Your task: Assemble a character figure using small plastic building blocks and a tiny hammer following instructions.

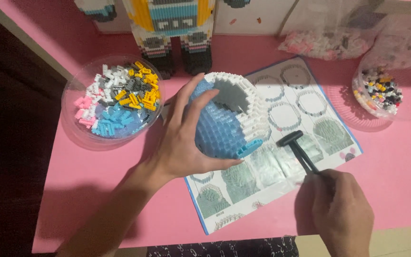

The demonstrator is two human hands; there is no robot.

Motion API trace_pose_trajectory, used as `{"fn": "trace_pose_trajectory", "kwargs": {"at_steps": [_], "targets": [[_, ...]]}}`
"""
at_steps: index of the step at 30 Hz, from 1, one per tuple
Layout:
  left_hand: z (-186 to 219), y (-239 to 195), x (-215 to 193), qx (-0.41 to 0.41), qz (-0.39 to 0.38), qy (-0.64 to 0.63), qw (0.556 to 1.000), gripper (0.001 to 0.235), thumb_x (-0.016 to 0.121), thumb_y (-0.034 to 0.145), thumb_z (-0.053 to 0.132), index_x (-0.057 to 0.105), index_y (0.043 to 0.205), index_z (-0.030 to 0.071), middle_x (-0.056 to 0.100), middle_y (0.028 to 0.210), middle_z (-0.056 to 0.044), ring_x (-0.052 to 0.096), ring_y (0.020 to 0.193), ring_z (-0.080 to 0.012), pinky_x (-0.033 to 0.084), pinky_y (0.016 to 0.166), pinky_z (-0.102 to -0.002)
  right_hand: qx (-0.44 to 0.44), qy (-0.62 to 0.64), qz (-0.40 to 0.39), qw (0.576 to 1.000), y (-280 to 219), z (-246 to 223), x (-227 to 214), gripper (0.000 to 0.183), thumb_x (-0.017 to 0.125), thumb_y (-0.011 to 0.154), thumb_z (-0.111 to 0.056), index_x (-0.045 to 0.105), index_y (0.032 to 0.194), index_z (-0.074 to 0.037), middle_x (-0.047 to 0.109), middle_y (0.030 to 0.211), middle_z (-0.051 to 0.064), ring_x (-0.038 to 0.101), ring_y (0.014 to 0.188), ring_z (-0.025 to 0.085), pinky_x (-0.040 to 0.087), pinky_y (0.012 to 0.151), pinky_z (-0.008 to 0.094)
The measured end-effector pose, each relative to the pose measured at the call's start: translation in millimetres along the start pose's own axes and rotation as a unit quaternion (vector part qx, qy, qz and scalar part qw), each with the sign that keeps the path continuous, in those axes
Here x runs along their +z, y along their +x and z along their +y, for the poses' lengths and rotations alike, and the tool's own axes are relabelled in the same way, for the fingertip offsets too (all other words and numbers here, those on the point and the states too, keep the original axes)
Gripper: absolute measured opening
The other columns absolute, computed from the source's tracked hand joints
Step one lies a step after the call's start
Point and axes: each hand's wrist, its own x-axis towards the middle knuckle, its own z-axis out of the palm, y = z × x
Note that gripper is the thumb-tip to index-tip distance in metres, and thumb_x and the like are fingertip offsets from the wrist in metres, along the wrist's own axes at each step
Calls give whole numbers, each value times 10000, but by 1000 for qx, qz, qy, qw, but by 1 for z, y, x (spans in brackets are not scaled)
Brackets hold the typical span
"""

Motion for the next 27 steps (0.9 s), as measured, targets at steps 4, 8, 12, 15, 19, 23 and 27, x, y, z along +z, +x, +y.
{"fn": "trace_pose_trajectory", "kwargs": {"at_steps": [4,8,12,15,19,23,27], "targets": [[-13,-4,12,26,-8,92,995,1420,1126,475,662,389,1586,174,241,1693,-205,355,1584,-457,323,1321,-741,40,-59,-53,996,-5,9,-6,247,642,1090,-206,631,1259,-25,784,970,145,766,794,328,593,692,459],[-7,-4,3,27,-43,146,988,1411,1098,537,751,362,1601,188,213,1707,-164,320,1609,-416,308,1294,-690,-45,-73,5,996,-10,24,-12,151,693,1105,-222,732,1156,-86,746,781,121,685,600,297,521,568,433],[-11,-2,3,29,-76,180,980,1460,962,529,980,324,1608,230,180,1703,-168,274,1624,-421,285,1315,-729,1,192,-26,981,-4,12,-20,161,514,1102,-15,655,1050,44,598,554,132,483,343,204,339,289,355],[-7,-1,-2,29,-78,167,982,1429,1035,526,897,345,1586,233,190,1702,-152,266,1629,-405,287,1332,-682,-18,215,-96,972,-9,3,-6,179,579,1005,-66,700,885,-10,650,429,102,515,248,160,407,190,302],[-13,-4,2,29,-72,181,980,1455,949,527,1007,319,1598,250,186,1702,-151,299,1624,-420,311,1309,-751,6,204,-33,978,-17,-30,-19,156,609,963,-26,718,853,-4,593,428,97,435,324,186,319,399,312],[-14,-5,4,20,-77,150,986,1453,1080,491,885,344,1586,278,157,1724,-134,253,1646,-420,272,1333,-771,-69,121,-13,990,-23,-21,-6,54,702,951,-19,709,898,-16,633,444,53,544,308,154,453,324,331],[-12,-4,2,22,-77,153,985,1429,1049,502,915,375,1578,259,158,1720,-153,232,1641,-435,275,1323,-763,-84,142,46,985,-35,-7,1,96,648,982,24,679,896,-6,629,528,94,503,369,178,412,392,350]]}}
